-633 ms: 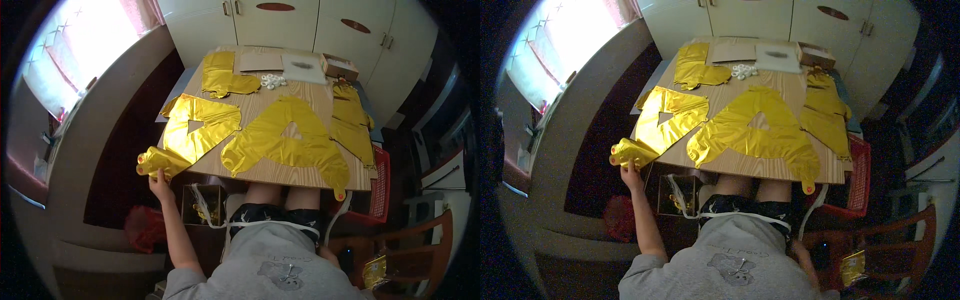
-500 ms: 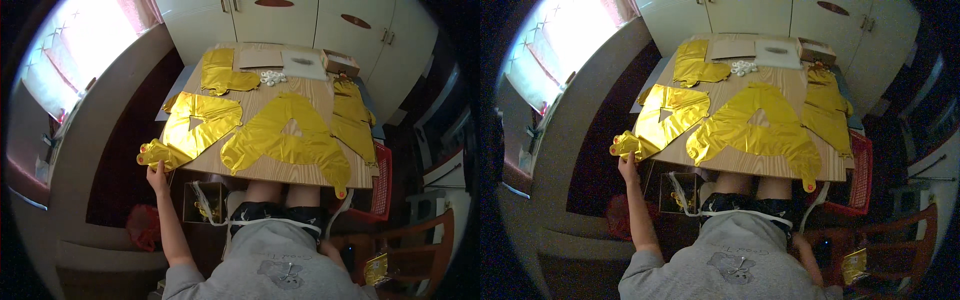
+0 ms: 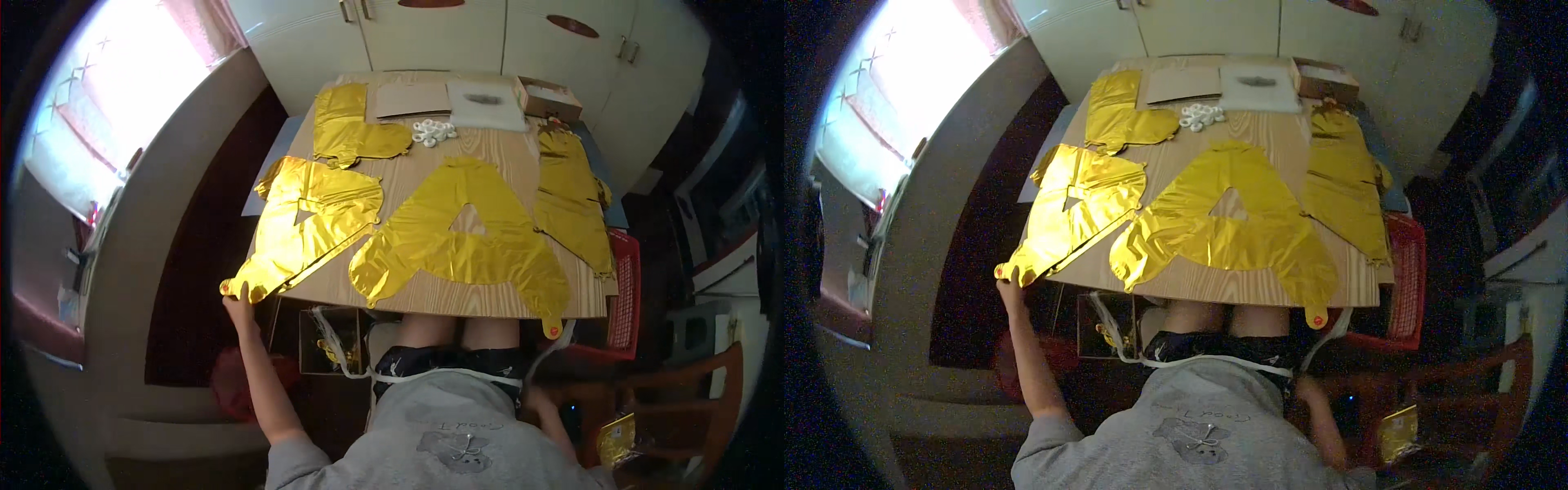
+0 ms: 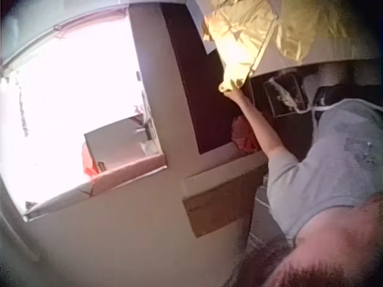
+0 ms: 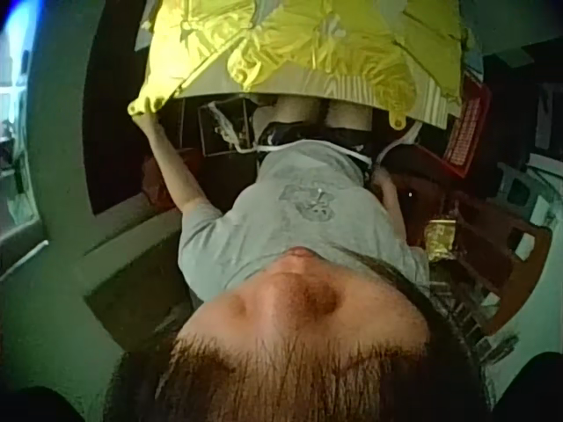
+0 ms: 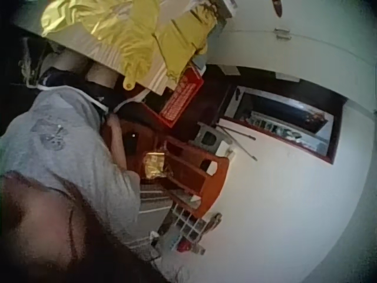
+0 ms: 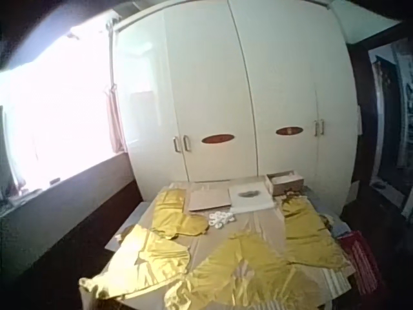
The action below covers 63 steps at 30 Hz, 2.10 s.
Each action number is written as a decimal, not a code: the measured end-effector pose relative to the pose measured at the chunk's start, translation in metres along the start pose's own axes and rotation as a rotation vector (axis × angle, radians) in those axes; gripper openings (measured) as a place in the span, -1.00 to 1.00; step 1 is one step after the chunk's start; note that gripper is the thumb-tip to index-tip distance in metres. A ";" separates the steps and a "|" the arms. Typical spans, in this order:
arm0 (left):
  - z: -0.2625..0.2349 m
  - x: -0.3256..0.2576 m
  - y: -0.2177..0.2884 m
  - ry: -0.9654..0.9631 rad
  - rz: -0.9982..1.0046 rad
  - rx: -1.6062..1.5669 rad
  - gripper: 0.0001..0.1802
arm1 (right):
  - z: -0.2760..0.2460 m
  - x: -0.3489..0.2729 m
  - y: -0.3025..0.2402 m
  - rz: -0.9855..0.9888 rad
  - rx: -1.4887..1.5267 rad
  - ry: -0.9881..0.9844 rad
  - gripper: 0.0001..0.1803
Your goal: Folding gold foil balloons on a table.
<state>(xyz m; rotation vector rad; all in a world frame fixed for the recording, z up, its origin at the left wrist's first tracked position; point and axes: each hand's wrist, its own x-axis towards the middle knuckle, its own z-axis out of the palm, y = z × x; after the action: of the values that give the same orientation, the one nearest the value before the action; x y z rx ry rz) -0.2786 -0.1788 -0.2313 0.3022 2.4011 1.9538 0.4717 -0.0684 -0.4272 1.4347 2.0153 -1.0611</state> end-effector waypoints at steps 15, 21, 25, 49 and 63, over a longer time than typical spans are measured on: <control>0.147 -0.105 0.147 -0.328 0.863 0.534 -0.40 | -0.314 -0.098 -0.166 -0.621 0.535 0.188 -0.63; 0.250 -0.169 0.175 -0.969 0.979 0.352 -0.37 | -0.407 -0.047 -0.180 -0.488 0.391 0.586 -0.55; 0.301 -0.213 0.185 -1.174 1.179 0.494 -0.28 | -0.420 -0.004 -0.172 -0.529 -0.085 0.959 -0.36; 0.376 -0.277 0.217 -1.441 1.372 0.428 -0.38 | -0.390 0.056 -0.132 -0.419 0.238 1.083 -0.76; 0.526 -0.349 0.220 -1.471 1.519 0.370 -0.53 | -0.393 0.055 -0.116 -0.445 0.881 1.148 -0.80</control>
<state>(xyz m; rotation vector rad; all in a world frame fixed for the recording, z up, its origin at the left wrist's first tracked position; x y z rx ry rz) 0.1696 0.3130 -0.1624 2.7341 1.1869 0.4038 0.3735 0.2559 -0.1912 2.5230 2.9032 -1.6766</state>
